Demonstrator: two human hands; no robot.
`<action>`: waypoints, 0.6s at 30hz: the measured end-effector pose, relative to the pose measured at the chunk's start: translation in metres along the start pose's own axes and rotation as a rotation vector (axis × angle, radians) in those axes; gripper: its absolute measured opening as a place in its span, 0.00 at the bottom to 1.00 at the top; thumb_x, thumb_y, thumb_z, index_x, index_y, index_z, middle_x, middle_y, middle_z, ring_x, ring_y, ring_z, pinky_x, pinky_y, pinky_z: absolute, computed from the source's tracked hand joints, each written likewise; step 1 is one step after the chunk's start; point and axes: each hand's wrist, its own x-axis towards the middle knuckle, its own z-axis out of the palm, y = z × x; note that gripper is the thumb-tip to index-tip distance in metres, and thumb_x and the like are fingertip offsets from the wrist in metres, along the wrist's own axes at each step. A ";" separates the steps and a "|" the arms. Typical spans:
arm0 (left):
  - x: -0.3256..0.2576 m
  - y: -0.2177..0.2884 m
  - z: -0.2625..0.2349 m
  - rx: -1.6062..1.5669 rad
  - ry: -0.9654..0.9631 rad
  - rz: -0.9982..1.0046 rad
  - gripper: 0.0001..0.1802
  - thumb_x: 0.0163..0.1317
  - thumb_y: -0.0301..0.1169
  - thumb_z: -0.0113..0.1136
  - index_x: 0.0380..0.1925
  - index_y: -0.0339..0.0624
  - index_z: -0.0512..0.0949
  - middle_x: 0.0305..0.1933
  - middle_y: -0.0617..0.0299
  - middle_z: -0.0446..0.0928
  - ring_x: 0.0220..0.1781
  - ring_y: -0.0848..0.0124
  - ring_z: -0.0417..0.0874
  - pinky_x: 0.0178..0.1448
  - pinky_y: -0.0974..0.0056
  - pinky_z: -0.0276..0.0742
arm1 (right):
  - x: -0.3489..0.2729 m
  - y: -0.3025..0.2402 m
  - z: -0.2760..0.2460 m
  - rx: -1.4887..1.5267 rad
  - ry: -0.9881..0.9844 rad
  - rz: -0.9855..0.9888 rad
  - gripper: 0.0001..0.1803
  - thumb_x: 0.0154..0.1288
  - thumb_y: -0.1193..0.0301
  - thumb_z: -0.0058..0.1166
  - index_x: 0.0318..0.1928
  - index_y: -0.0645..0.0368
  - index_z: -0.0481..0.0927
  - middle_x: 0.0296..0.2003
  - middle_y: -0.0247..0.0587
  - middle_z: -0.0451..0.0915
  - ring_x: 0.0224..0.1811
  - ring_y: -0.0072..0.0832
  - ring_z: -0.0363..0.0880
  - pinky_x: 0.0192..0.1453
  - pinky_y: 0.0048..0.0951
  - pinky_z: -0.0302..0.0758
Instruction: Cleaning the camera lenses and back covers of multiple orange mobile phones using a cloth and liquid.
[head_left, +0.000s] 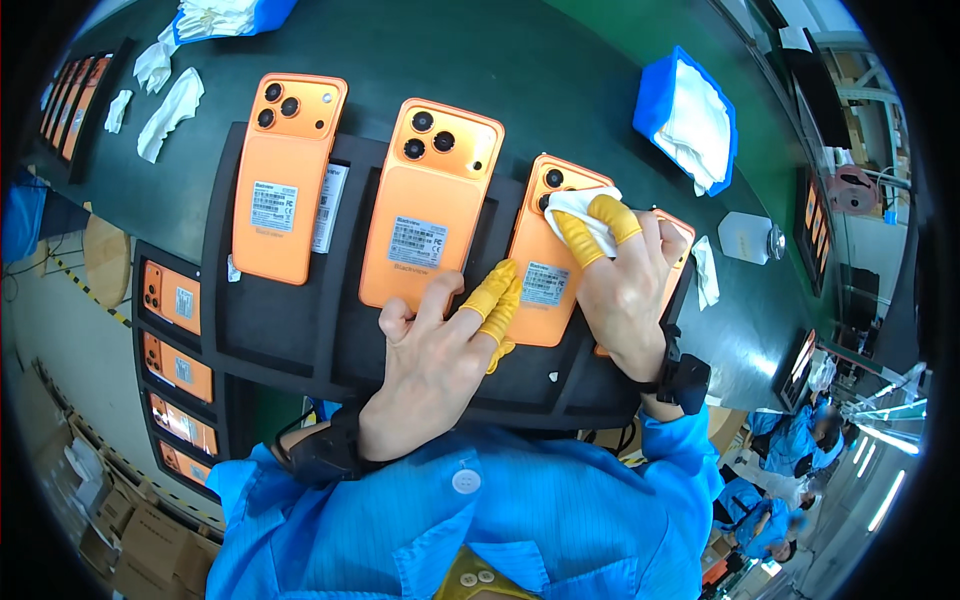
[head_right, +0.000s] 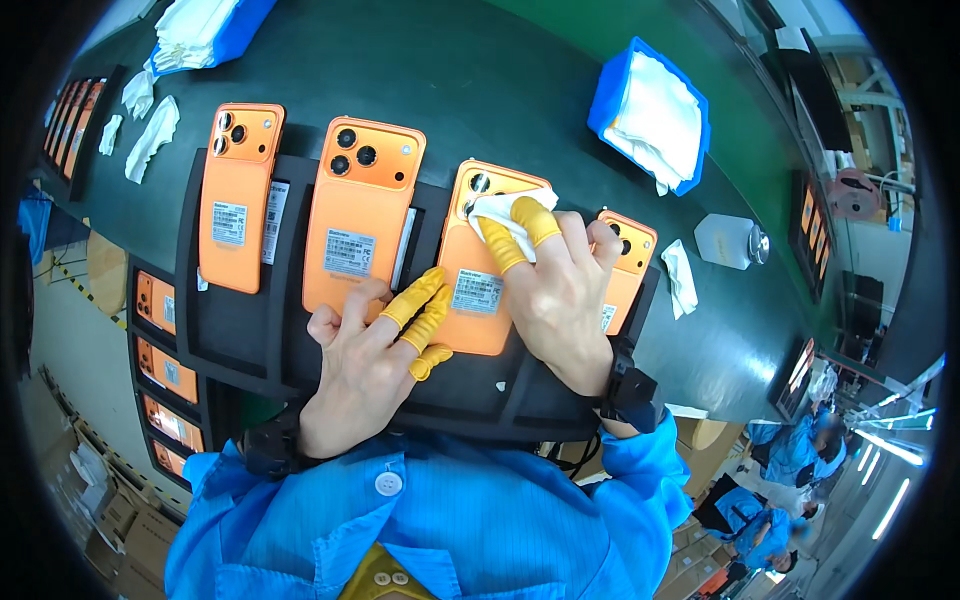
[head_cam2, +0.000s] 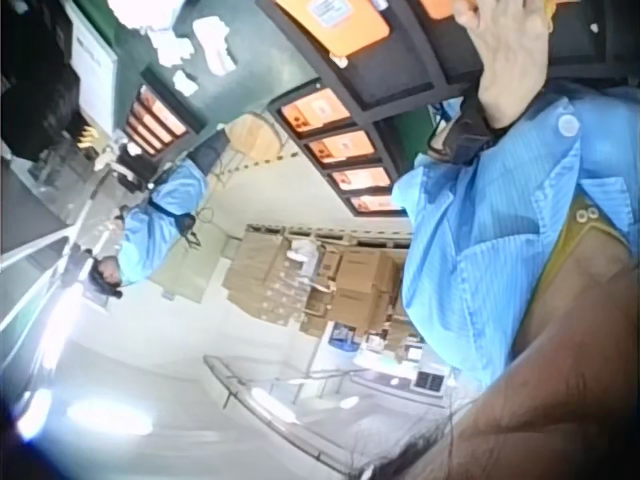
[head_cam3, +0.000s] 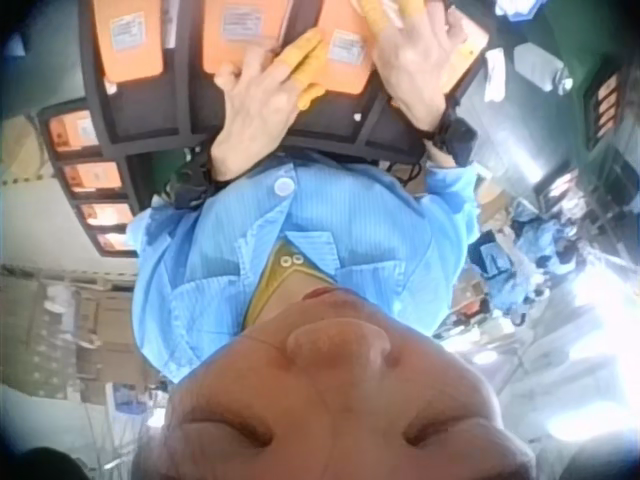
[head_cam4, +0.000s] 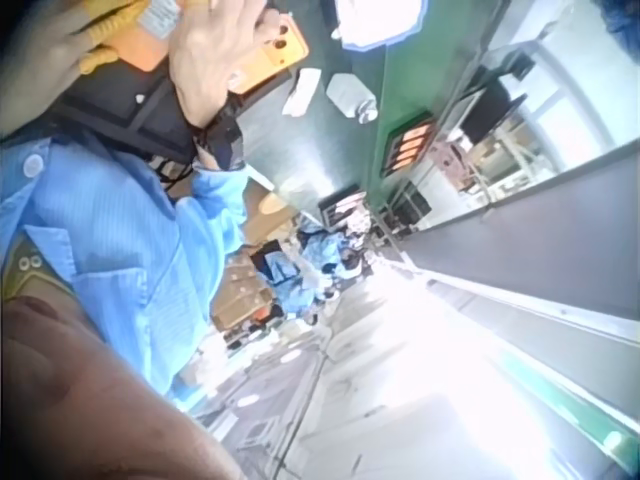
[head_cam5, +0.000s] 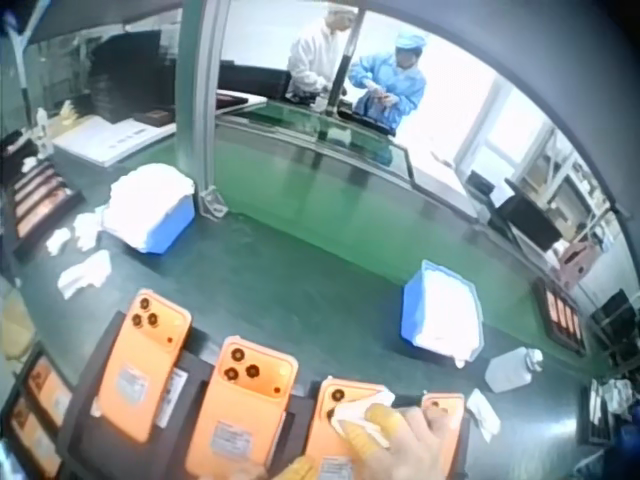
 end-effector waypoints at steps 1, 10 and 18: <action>-0.001 0.000 0.001 -0.001 0.007 0.006 0.24 0.49 0.39 0.68 0.47 0.41 0.82 0.58 0.67 0.76 0.55 0.64 0.68 0.49 0.54 0.50 | -0.001 -0.001 0.000 0.027 -0.005 0.004 0.12 0.41 0.77 0.62 0.32 0.60 0.86 0.45 0.43 0.78 0.42 0.33 0.72 0.49 0.41 0.59; 0.000 0.000 -0.002 -0.003 -0.022 -0.012 0.23 0.50 0.39 0.68 0.47 0.42 0.82 0.58 0.67 0.75 0.56 0.65 0.68 0.50 0.54 0.50 | -0.003 0.000 0.002 0.064 0.023 -0.025 0.12 0.41 0.76 0.62 0.32 0.60 0.85 0.45 0.41 0.78 0.42 0.32 0.71 0.50 0.39 0.59; -0.001 0.000 -0.002 0.006 -0.021 -0.017 0.23 0.49 0.39 0.68 0.46 0.42 0.83 0.59 0.68 0.75 0.56 0.64 0.68 0.50 0.54 0.50 | -0.002 -0.002 0.004 0.069 0.009 -0.051 0.15 0.41 0.74 0.61 0.36 0.56 0.86 0.45 0.39 0.78 0.42 0.30 0.72 0.49 0.38 0.58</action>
